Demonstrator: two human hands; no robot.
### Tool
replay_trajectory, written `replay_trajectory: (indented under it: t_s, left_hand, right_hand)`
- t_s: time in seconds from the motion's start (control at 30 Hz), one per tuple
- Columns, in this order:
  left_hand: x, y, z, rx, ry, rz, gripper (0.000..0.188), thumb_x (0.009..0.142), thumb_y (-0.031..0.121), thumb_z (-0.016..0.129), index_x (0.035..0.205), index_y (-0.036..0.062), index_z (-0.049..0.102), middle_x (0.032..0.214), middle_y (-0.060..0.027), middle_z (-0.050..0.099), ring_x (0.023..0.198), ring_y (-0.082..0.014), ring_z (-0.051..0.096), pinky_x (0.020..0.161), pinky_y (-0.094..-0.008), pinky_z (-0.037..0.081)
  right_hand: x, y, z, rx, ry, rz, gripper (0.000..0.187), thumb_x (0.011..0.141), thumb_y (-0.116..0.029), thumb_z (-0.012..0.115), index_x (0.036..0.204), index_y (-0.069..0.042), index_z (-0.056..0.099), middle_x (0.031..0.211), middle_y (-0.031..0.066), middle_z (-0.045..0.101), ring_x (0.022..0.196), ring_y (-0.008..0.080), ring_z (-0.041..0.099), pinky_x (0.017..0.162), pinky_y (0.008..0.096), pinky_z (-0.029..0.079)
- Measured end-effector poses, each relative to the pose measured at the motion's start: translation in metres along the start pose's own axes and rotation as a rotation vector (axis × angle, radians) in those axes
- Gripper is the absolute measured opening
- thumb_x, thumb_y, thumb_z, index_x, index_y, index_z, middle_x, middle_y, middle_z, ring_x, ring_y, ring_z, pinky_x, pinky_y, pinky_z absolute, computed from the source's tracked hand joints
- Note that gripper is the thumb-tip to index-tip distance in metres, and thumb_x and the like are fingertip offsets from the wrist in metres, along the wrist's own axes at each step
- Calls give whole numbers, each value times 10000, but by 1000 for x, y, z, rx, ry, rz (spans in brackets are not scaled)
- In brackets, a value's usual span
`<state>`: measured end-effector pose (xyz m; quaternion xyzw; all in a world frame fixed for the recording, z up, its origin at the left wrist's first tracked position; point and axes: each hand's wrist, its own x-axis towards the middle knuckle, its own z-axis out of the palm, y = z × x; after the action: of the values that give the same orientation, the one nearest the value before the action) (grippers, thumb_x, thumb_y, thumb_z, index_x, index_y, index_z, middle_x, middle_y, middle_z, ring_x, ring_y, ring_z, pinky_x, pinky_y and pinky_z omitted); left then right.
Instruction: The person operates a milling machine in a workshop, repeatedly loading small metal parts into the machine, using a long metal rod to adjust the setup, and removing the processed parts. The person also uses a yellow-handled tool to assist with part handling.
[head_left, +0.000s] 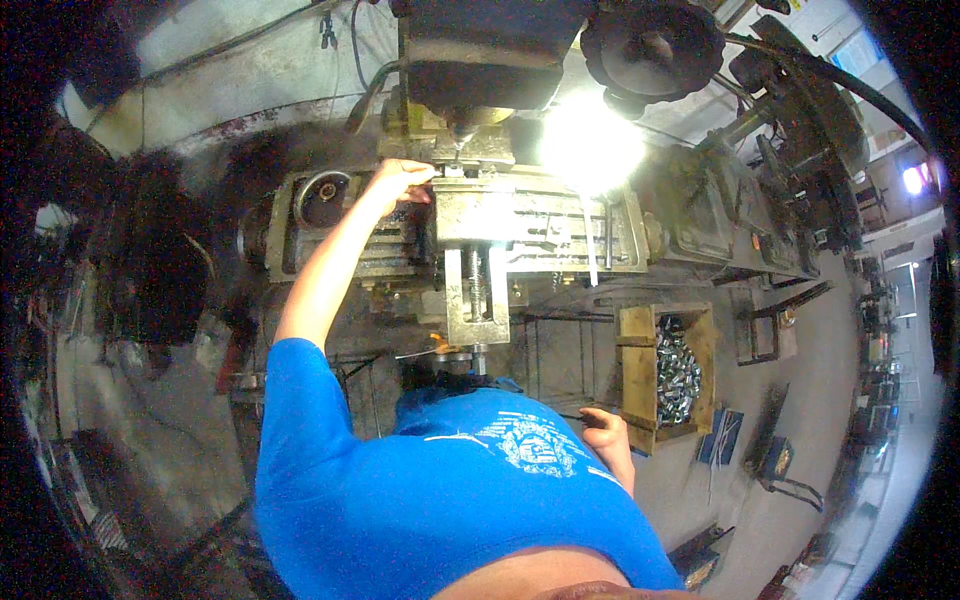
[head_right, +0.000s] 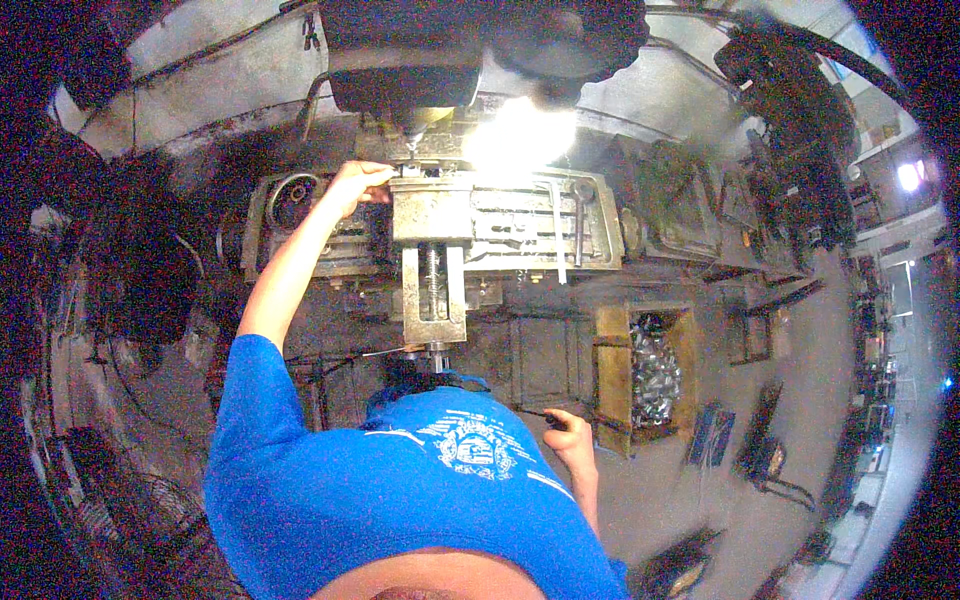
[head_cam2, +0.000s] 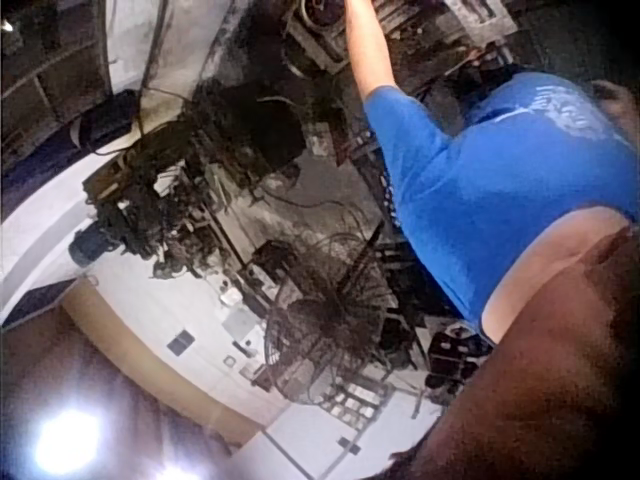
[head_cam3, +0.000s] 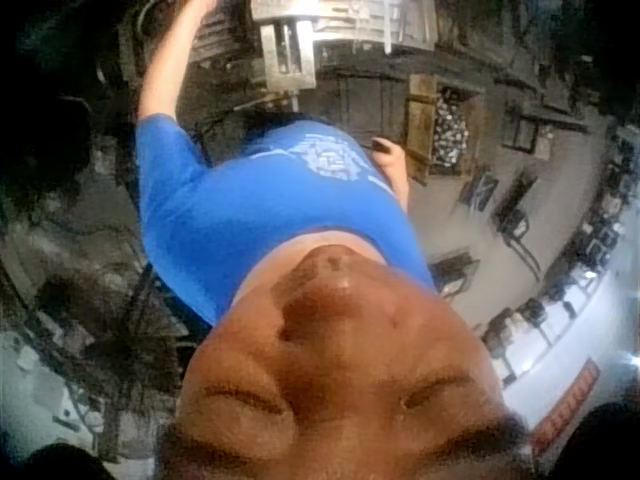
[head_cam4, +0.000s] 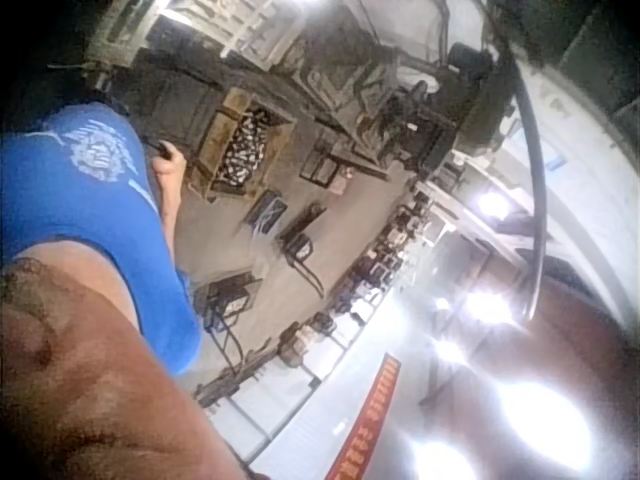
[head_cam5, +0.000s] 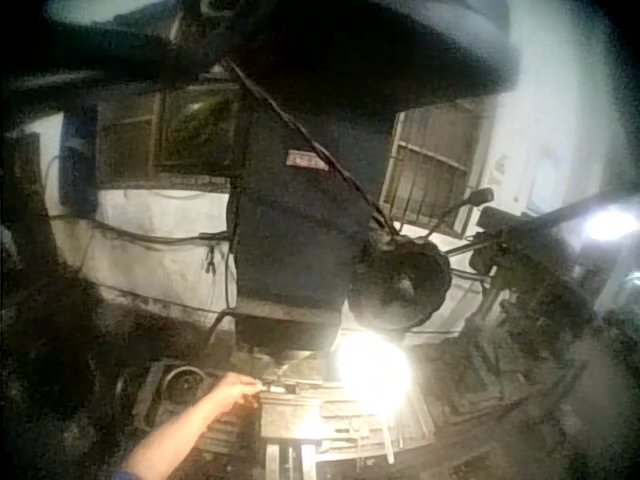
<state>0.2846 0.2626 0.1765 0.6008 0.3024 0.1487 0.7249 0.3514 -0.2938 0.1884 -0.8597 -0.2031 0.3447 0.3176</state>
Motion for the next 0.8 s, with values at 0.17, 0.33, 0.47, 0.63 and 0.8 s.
replay_trajectory:
  t_s: [0.17, 0.33, 0.47, 0.63, 0.8]
  left_hand:
    - [4, -8, 14, 67, 108, 36, 286, 781, 223, 653, 950, -6, 632, 817, -54, 638, 634, -129, 579, 537, -259, 465]
    - [4, -12, 11, -8, 128, -25, 241, 759, 254, 670, 829, 24, 646, 736, -44, 617, 608, -127, 553, 581, -270, 454]
    - [14, -5, 8, 56, 89, -33, 249, 747, 245, 684, 847, 19, 648, 729, -54, 616, 594, -139, 547, 561, -268, 455]
    - [-7, 3, 9, 49, 115, -6, 356, 748, 277, 685, 983, 17, 622, 819, -58, 633, 594, -117, 561, 580, -257, 463]
    - [-90, -16, -37, 301, 496, 391, 317, 807, 236, 620, 1026, 7, 603, 842, -101, 663, 712, -151, 637, 603, -257, 484]
  right_hand:
    - [1, 0, 4, -32, 20, -9, 464, 575, -164, 591, 1025, -58, 630, 885, 158, 650, 823, 214, 630, 742, 298, 473]
    - [-6, -11, -3, -8, 15, 22, 453, 580, -148, 588, 1022, -58, 631, 874, 153, 652, 816, 206, 627, 745, 295, 474]
    - [-4, -3, -1, -86, 19, -2, 450, 580, -144, 589, 1020, -62, 633, 854, 139, 653, 788, 185, 621, 726, 281, 470]
    - [14, -1, 2, -57, -48, -37, 451, 576, -139, 588, 1018, -57, 632, 832, 126, 650, 750, 158, 608, 694, 270, 467]
    - [20, 1, -2, -22, 0, -82, 463, 570, -124, 587, 1021, -22, 622, 806, 100, 652, 713, 144, 598, 664, 273, 467]
